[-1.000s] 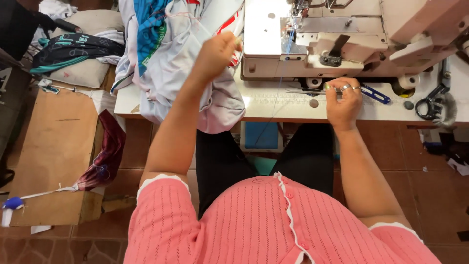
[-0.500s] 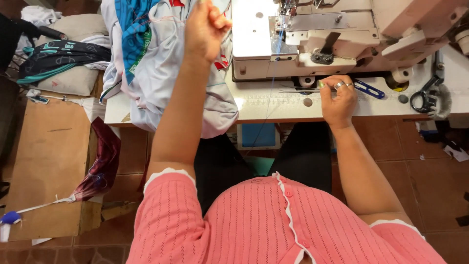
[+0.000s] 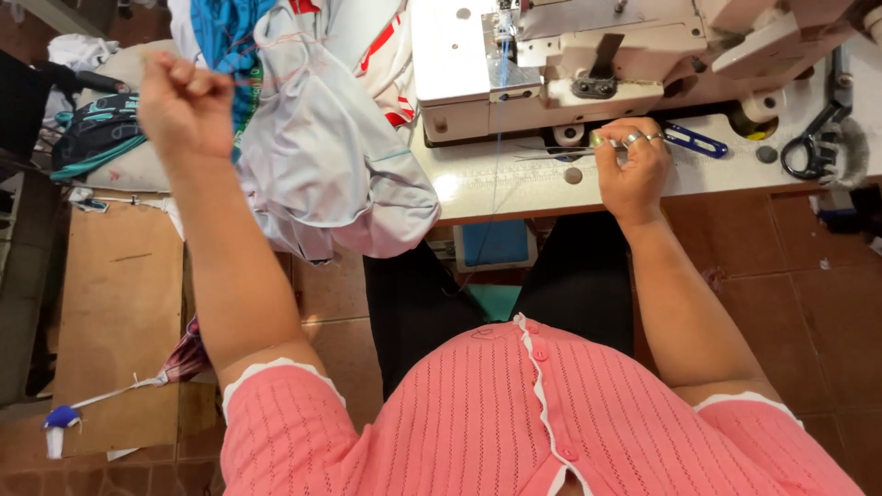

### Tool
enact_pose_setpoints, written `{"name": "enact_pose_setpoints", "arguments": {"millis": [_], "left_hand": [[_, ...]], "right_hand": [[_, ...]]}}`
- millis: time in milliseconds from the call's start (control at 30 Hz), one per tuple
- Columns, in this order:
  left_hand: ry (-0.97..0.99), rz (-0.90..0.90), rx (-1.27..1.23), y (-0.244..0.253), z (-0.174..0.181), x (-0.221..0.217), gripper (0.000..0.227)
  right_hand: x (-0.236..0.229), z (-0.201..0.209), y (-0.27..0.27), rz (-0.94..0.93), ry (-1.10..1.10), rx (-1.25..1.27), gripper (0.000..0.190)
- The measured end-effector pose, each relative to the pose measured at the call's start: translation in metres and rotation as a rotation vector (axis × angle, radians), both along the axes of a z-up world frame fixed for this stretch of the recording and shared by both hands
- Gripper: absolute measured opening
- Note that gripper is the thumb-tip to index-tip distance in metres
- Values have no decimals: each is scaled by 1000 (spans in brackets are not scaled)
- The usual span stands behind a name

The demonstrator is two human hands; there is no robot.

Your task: Threading an industrial overlock sewing machine by guiding thread through multiple eyelets and needles using tweezers.

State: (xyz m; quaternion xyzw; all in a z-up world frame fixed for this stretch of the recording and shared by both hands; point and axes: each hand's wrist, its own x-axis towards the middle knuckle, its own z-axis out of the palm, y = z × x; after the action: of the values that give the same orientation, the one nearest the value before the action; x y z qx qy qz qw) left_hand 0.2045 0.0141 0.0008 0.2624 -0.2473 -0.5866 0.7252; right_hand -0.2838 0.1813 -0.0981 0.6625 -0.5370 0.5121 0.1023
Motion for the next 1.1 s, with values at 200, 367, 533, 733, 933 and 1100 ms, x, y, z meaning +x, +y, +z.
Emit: {"name": "enact_pose_setpoints", "arguments": {"millis": [200, 367, 533, 733, 933, 1100], "left_hand": [[61, 245, 50, 43, -34, 155, 23], [231, 442, -19, 90, -98, 307, 24], [282, 622, 2, 80, -92, 263, 27], [-886, 212, -484, 75, -7, -51, 42], [-1573, -240, -323, 65, -10, -182, 38], [-1277, -52, -329, 38, -15, -127, 12]], "right_hand": [[-2, -2, 0, 6, 4, -18, 6], [0, -1, 1, 9, 27, -26, 6], [0, -4, 1, 5, 44, -49, 6], [1, -3, 1, 0, 83, -63, 3], [5, 10, 16, 53, 11, 9, 8], [-16, 4, 35, 58, 25, -17, 13]]}}
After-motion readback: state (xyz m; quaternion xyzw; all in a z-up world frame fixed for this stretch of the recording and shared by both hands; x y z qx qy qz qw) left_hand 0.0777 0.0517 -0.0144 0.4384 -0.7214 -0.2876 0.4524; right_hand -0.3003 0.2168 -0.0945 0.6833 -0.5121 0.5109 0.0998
